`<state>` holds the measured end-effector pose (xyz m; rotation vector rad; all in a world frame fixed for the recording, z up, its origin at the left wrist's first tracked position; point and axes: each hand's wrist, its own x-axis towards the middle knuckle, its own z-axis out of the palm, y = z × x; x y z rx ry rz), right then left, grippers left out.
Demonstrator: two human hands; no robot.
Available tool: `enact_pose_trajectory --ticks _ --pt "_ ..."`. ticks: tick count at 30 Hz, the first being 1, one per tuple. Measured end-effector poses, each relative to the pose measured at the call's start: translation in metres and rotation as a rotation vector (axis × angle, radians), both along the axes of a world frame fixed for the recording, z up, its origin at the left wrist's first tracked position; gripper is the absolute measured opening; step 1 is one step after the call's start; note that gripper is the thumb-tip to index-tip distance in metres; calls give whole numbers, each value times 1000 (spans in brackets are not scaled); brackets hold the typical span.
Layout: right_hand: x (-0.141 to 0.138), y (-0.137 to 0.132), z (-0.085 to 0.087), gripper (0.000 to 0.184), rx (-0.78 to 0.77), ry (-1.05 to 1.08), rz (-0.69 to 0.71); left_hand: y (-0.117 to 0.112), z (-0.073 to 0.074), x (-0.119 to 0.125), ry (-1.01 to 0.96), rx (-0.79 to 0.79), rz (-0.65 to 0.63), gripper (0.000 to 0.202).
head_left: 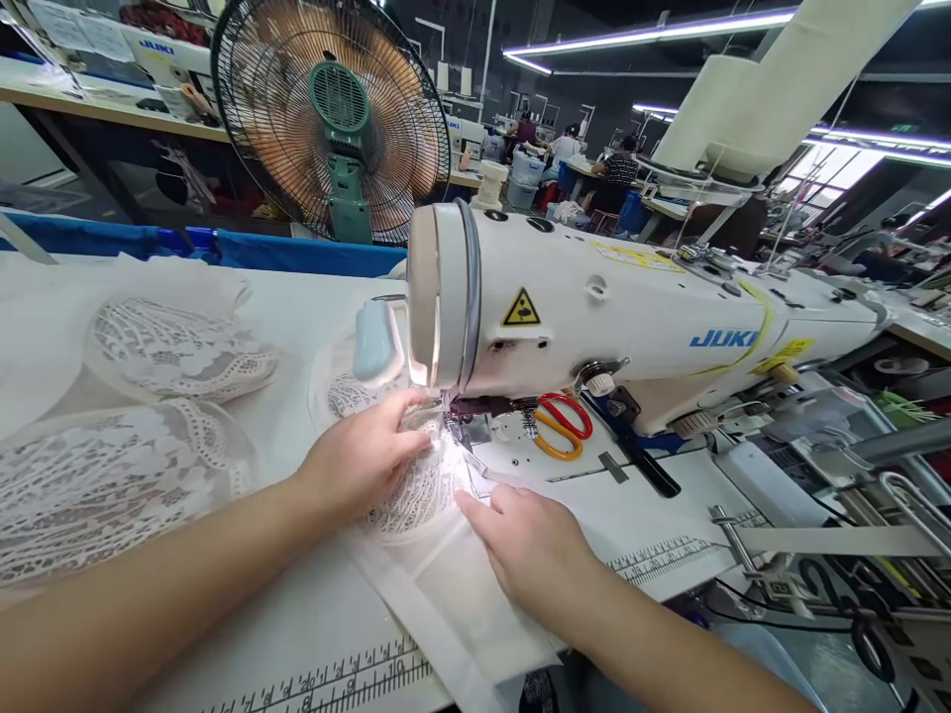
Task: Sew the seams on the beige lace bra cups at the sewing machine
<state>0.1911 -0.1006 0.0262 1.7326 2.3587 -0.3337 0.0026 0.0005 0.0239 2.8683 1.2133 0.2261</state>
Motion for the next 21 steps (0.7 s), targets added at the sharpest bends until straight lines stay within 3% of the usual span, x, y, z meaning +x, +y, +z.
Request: enact_pose_trajectory --ticks 3,5,7,14,17,21 --pt "2 2 0 56 6 17 13 -12 -1 -12 -32 -48 -88 37" --pt "3 6 1 52 15 23 15 -16 -2 -16 67 -110 -27 64" --pt "2 10 4 49 6 18 8 -15 -3 -17 149 -173 46 77" --pt "-10 30 19 51 -117 -66 -47 5 3 -11 177 -302 166 76" --pt "-18 38 26 56 -202 -135 -61 16 7 -10 166 -324 151 73" --pt "-26 43 28 60 -206 -181 -62 34 10 -9 173 -400 143 75"
